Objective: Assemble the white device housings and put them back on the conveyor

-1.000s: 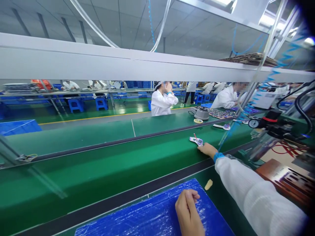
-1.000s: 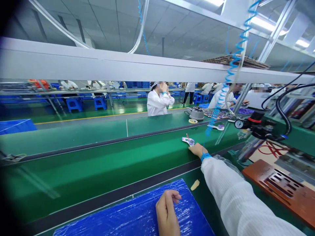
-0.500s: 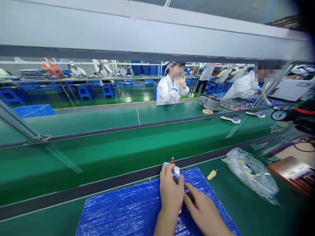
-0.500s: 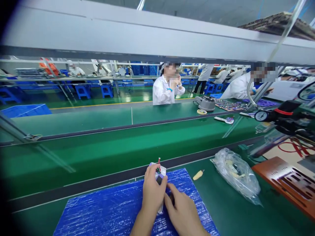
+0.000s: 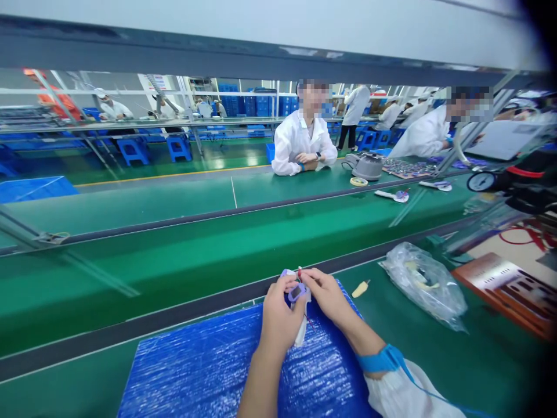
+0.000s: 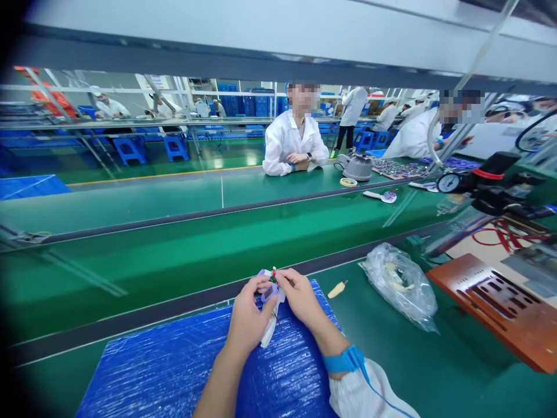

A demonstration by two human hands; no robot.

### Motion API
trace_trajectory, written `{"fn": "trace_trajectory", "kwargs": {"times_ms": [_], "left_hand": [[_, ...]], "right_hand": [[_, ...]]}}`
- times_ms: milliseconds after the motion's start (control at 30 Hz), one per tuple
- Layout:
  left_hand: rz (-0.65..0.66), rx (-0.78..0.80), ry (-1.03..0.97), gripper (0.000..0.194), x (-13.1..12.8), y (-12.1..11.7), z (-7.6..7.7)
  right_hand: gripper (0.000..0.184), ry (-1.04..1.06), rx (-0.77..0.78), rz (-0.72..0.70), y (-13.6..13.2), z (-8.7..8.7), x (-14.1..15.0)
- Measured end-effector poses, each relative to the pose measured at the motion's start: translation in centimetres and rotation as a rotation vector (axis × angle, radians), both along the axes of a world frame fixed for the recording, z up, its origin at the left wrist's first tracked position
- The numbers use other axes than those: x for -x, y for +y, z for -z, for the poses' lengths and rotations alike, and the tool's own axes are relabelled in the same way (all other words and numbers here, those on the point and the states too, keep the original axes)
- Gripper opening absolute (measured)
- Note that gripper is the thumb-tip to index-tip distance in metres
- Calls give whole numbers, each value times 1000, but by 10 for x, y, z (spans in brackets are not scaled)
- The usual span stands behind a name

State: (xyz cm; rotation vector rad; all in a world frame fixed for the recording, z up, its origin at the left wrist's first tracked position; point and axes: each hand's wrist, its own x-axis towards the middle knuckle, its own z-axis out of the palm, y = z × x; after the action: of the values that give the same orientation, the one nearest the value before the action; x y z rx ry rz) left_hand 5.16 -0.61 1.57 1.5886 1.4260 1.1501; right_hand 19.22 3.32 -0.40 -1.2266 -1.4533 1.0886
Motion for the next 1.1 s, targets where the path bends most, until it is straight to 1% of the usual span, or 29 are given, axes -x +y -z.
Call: {"fn": "trace_trajectory", "kwargs": {"times_ms": [67, 133, 233, 300, 367, 467, 567, 633, 700, 800, 867, 900, 967, 1000, 1100], "left_hand": [[-50, 83, -167, 30, 0, 3, 2], [-101, 133, -388, 29, 1, 7, 6], [-141, 201, -681, 39, 7, 13, 13], [-118, 263, -770, 45, 13, 15, 17], [-78, 314, -774, 47, 17, 16, 18], [-71, 314, -706, 42, 18, 15, 16], [-88, 278, -657, 35, 16, 13, 8], [-50, 315, -664, 33, 15, 10, 1], [40, 385, -716, 32, 14, 7, -7], [190, 448, -890, 37, 14, 3, -13], [245, 413, -950, 40, 13, 2, -12], [253, 378, -936, 47, 11, 2, -10], [206, 279, -858, 58, 6, 2, -5], [164, 236, -822, 57, 2, 2, -3], [47, 169, -763, 45, -7, 2, 5]], "right_hand": [[28, 2, -56, -3, -4, -1, -1], [27, 20, -101, -22, -7, -2, -3], [25, 72, -99, -88, -11, -3, -3], [25, 97, -58, -126, -13, -4, -3], [27, 83, -22, -174, -14, -6, -4], [33, 37, -6, -261, -14, -10, -5], [33, 26, -18, -316, -14, -13, -7], [31, 43, -14, -334, -14, -14, -8], [28, 77, -7, -321, -15, -13, -8], [25, 149, 5, -249, -14, -12, -8], [25, 206, 40, -204, -15, -13, -7], [26, 235, 70, -180, -15, -13, -6], [26, 277, 134, -125, -15, -13, -4], [27, 291, 159, -98, -16, -13, -3], [27, 321, 182, -58, -17, -10, 0]]}}
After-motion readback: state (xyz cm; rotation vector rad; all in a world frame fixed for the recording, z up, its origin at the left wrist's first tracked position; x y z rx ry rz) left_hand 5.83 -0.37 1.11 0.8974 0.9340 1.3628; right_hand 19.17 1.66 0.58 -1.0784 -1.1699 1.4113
